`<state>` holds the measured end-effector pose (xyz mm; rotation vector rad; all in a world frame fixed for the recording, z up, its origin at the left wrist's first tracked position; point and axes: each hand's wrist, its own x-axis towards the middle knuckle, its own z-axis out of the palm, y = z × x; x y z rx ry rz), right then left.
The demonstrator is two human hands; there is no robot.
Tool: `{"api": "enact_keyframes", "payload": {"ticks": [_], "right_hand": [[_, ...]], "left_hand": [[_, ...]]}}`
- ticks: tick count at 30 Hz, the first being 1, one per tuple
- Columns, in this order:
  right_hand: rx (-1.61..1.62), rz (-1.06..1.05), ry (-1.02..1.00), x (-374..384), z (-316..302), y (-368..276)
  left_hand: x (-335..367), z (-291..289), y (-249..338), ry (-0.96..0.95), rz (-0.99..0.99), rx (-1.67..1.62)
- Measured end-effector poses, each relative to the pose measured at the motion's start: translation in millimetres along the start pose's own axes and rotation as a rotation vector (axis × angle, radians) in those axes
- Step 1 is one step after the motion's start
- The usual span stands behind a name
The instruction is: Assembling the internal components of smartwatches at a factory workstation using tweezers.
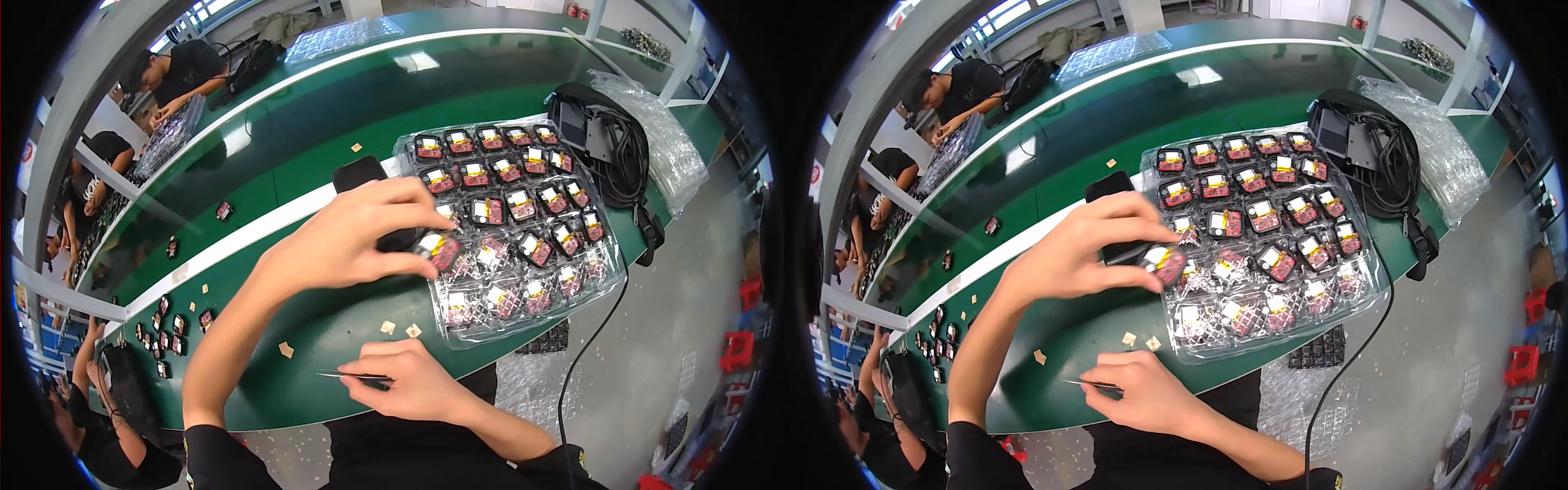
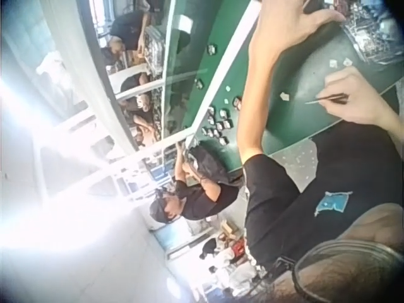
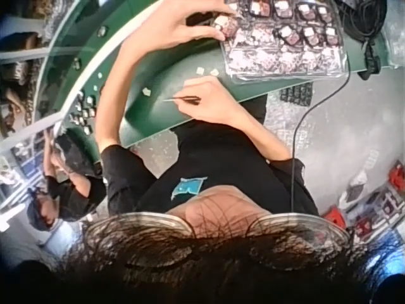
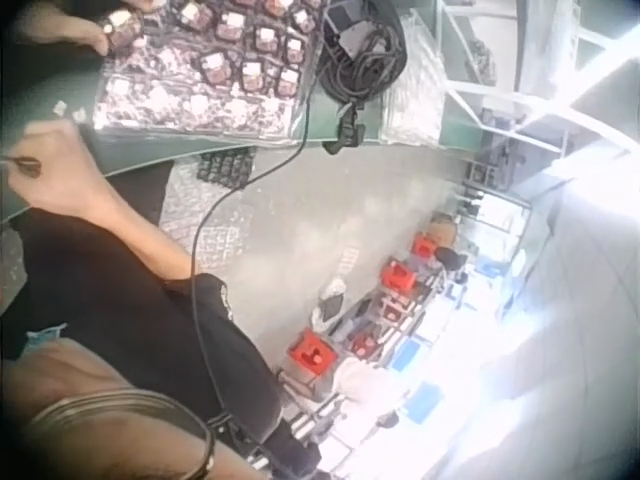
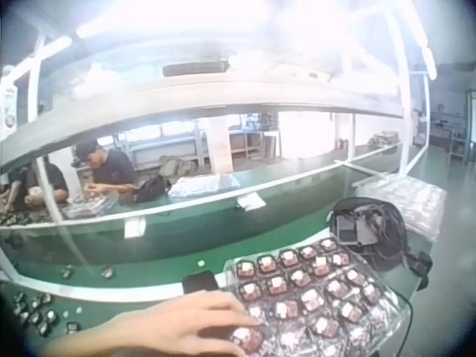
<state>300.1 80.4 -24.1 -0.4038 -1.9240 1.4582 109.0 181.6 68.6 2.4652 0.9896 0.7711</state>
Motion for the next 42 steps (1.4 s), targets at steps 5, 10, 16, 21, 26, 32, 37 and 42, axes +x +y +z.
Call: {"api": "enact_keyframes", "payload": {"ticks": [5,10,16,21,26,32,37,42], "right_hand": [[-0.011,-0.037,0.068,-2,3,1],[-0.069,-0.017,0.065,-1,1,-5],[-0.124,0.006,0.005,2,2,-15],[-0.209,0.052,0.054,3,9,-16],[-0.202,0.083,0.062,2,11,-10],[-0.25,0.099,0.104,0,14,-14],[-0.27,0.136,0.086,7,11,-20],[-0.252,0.12,0.035,15,9,-14]], "left_hand": [[28,-2,-13,-0.127,0.027,0.2],[-8,-16,-18,0.139,-0.091,0.011],[-144,-75,-88,0.221,-0.545,0.932],[-224,-83,-137,0.307,-0.675,0.695],[-225,-87,-134,0.381,-0.654,0.332],[-203,-37,-24,0.123,-0.375,0.042],[-213,-20,18,0.0,-0.307,-0.025],[-224,-10,39,0.188,-0.417,0.002]]}}
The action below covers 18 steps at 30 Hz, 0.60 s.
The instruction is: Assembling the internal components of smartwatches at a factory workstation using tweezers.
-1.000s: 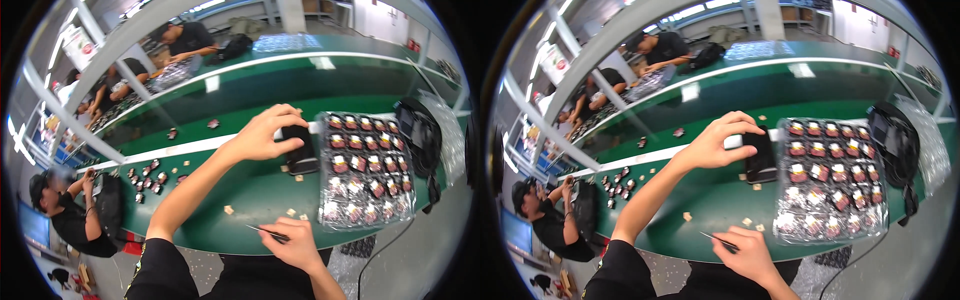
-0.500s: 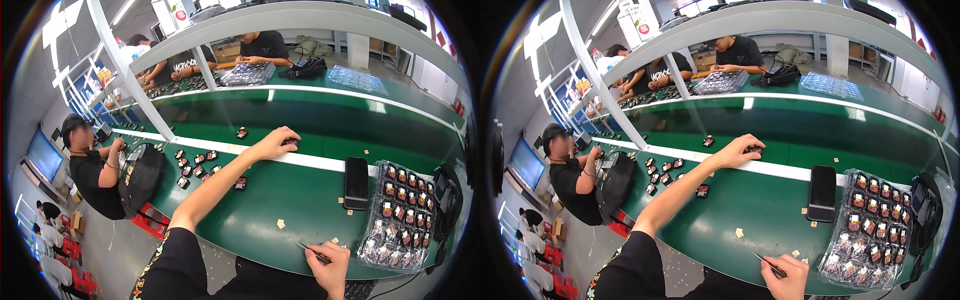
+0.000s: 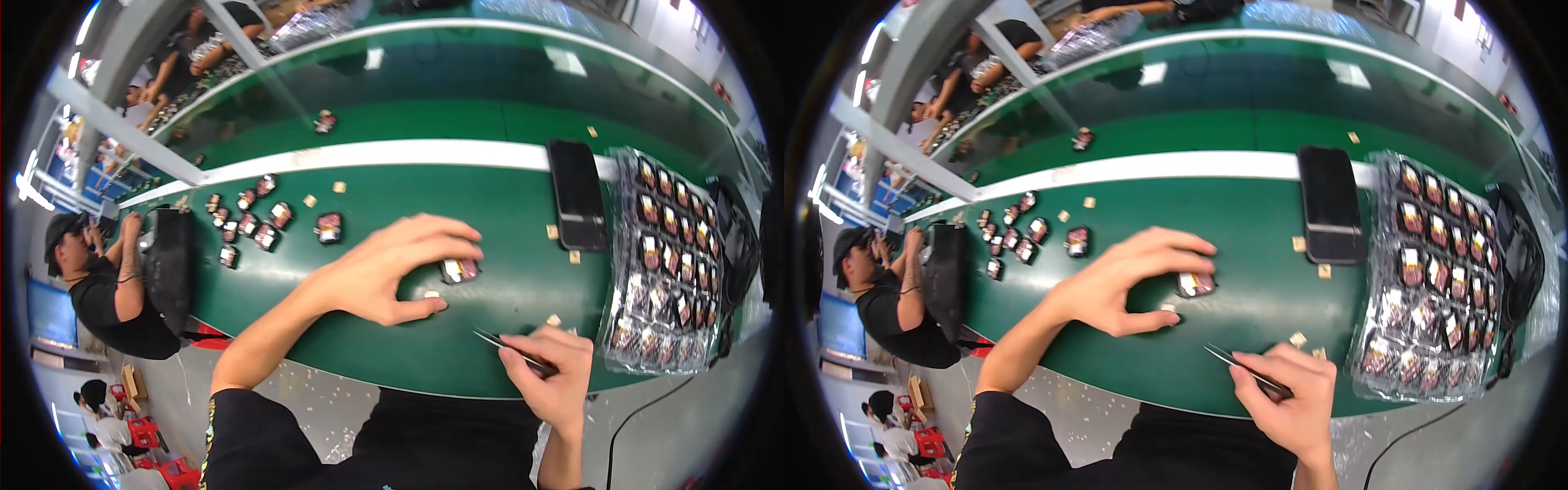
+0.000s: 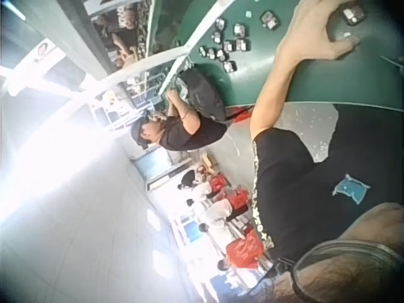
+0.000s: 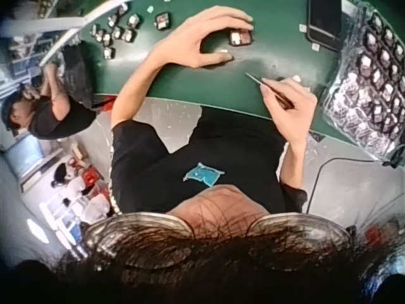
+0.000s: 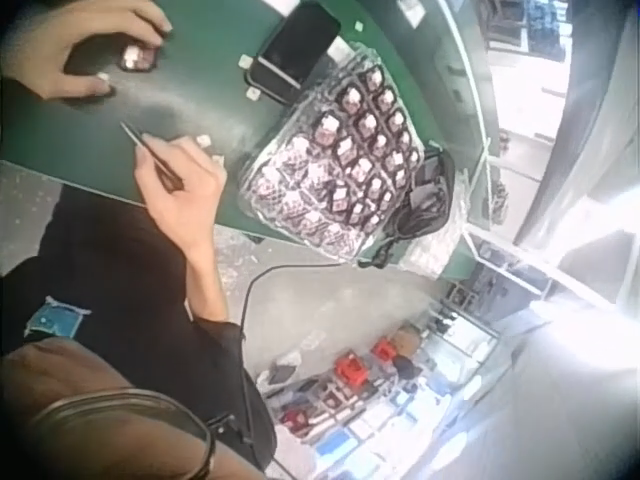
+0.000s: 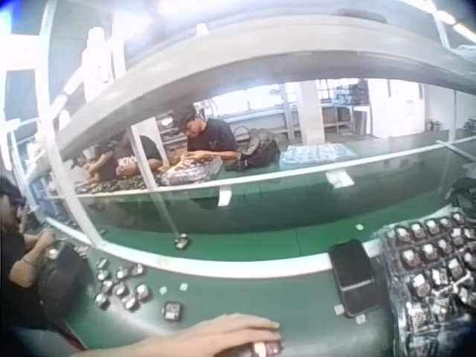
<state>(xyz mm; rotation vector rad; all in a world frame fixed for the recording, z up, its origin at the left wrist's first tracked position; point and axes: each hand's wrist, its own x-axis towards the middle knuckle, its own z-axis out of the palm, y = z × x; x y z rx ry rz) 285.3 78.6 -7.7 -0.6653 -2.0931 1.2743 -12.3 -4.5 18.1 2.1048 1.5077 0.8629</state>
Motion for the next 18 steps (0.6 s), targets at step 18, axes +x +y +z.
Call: {"api": "enact_keyframes", "payload": {"ticks": [18], "right_hand": [[-0.044,-0.069,0.079,19,6,5]], "left_hand": [[-4,23,6,-0.11,-0.067,0.013]]}}
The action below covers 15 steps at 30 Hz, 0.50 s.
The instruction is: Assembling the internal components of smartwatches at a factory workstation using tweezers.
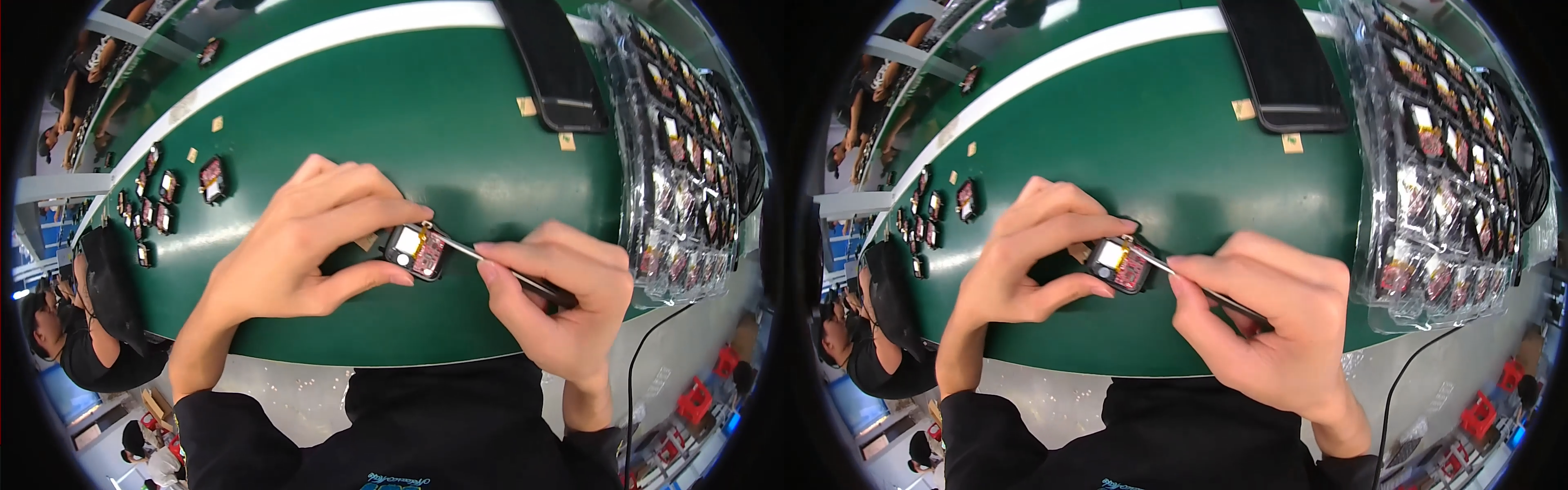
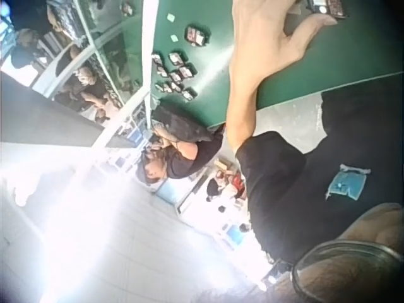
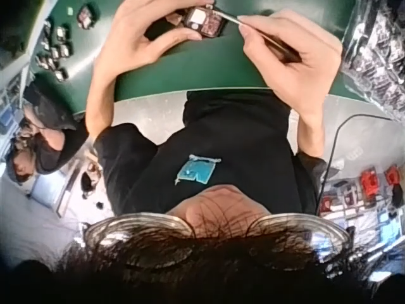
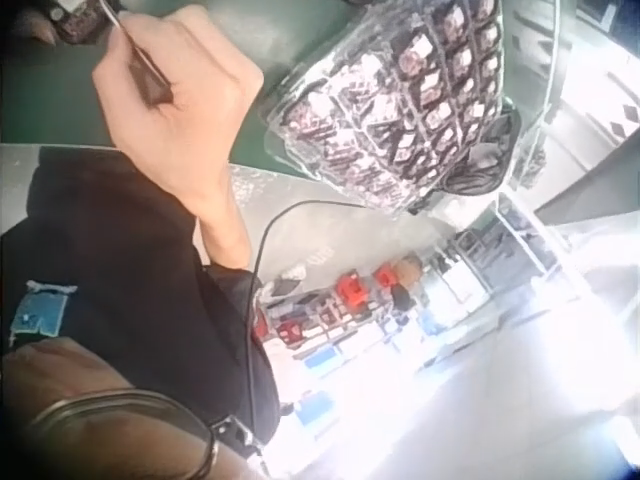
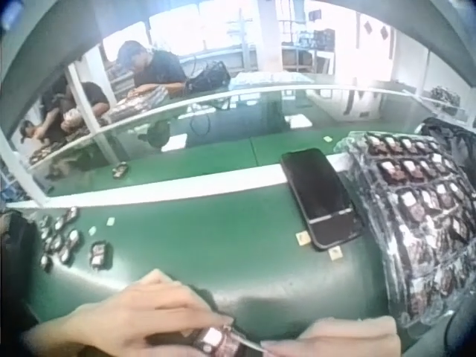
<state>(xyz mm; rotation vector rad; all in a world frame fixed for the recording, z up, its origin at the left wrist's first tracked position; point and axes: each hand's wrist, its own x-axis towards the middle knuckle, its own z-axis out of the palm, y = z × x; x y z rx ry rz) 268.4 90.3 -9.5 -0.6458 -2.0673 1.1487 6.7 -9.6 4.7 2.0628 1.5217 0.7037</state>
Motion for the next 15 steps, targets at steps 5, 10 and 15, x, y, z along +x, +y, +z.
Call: {"api": "enact_keyframes", "payload": {"ticks": [5,10,15], "right_hand": [[-0.053,0.009,-0.059,4.6,3.6,2.7],[-0.108,-0.003,-0.038,2.5,6.8,6.4],[-0.152,-0.009,-0.014,-0.1,4.4,3.7]], "left_hand": [[2.4,1.4,-4.8,0.016,0.022,0.067],[4.6,1.1,-6.4,0.008,0.031,0.07],[2.6,3.0,-7.7,0.061,-0.006,0.013]]}}
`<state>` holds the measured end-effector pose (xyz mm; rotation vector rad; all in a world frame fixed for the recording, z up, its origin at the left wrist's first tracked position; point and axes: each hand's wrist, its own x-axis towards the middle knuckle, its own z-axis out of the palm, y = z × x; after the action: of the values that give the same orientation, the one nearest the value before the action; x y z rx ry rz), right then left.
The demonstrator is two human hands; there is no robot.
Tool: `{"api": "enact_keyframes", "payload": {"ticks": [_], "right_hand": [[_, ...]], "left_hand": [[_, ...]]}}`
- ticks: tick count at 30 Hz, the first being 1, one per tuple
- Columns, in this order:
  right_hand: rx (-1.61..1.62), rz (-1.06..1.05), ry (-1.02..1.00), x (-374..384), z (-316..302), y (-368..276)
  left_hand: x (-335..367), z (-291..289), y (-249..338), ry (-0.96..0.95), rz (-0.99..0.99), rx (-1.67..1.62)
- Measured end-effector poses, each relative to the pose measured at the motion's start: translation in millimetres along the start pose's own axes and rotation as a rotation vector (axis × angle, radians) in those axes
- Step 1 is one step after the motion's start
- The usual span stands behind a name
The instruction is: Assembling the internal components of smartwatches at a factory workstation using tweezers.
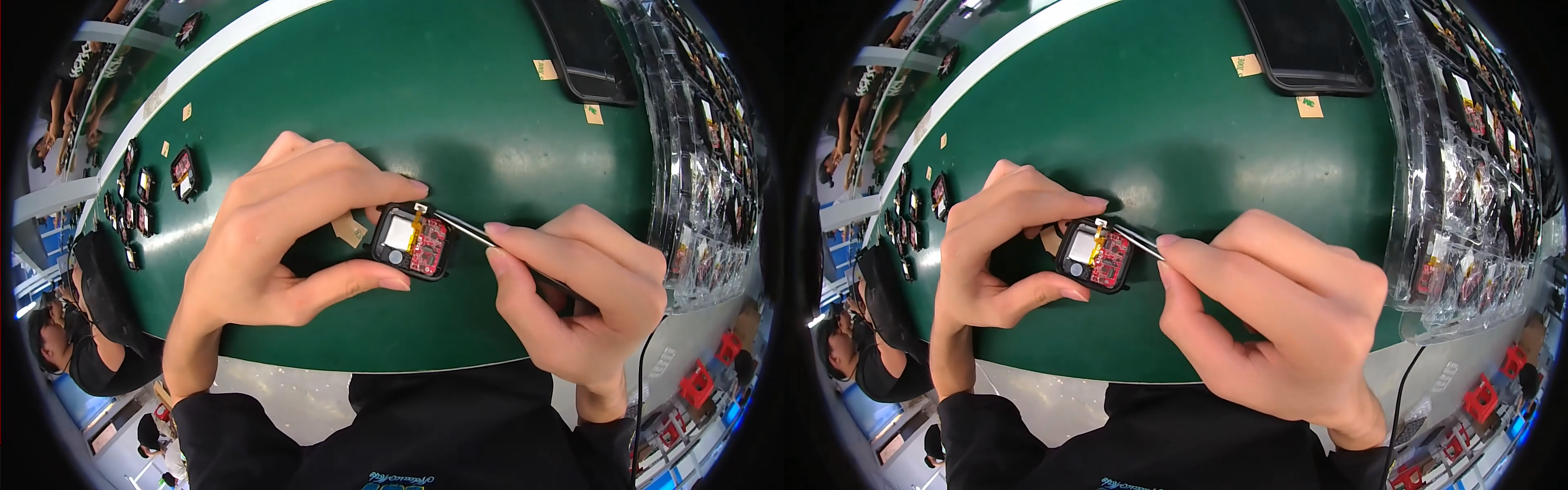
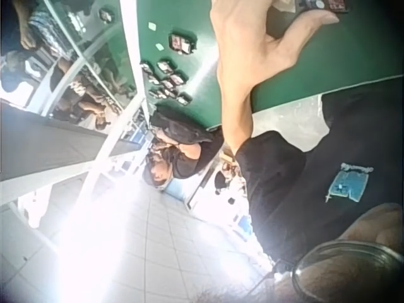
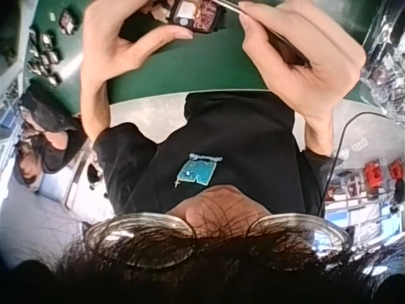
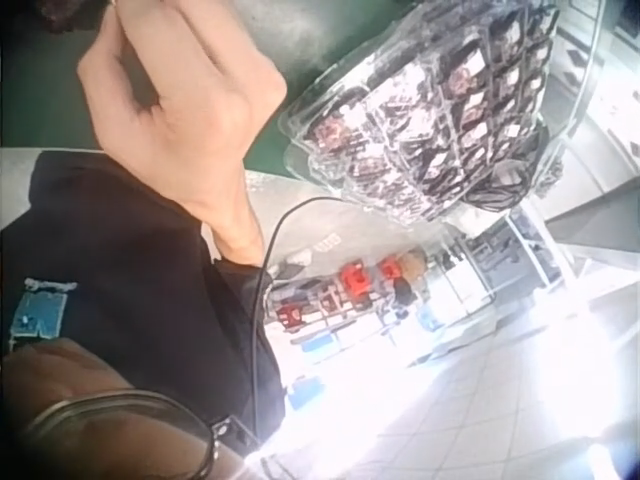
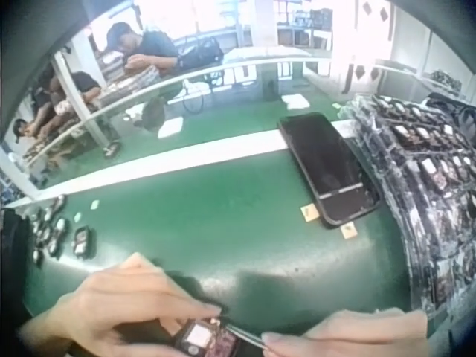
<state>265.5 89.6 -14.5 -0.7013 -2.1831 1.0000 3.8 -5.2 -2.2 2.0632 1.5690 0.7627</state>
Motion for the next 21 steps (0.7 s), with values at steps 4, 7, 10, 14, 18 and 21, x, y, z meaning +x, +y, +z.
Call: {"api": "enact_keyframes", "payload": {"ticks": [4,7,10,14,18,21], "right_hand": [[-0.067,-0.116,0.043,-2,4,4],[-0.087,-0.187,0.049,-1,6,7],[-0.094,-0.201,0.045,0,8,9],[0.006,-0.133,0.018,0,8,7],[0.043,-0.085,-0.026,2,3,7],[0.034,-0.07,-0.046,2,2,6]], "left_hand": [[2,1,-1,0.003,0.024,0.015],[5,-2,2,-0.025,0.02,0.036],[6,-3,2,-0.055,0.008,0.054],[4,-7,-6,-0.069,0.056,0.028],[6,-11,-11,-0.118,0.076,-0.041],[7,-11,-10,-0.122,0.089,-0.024]]}}
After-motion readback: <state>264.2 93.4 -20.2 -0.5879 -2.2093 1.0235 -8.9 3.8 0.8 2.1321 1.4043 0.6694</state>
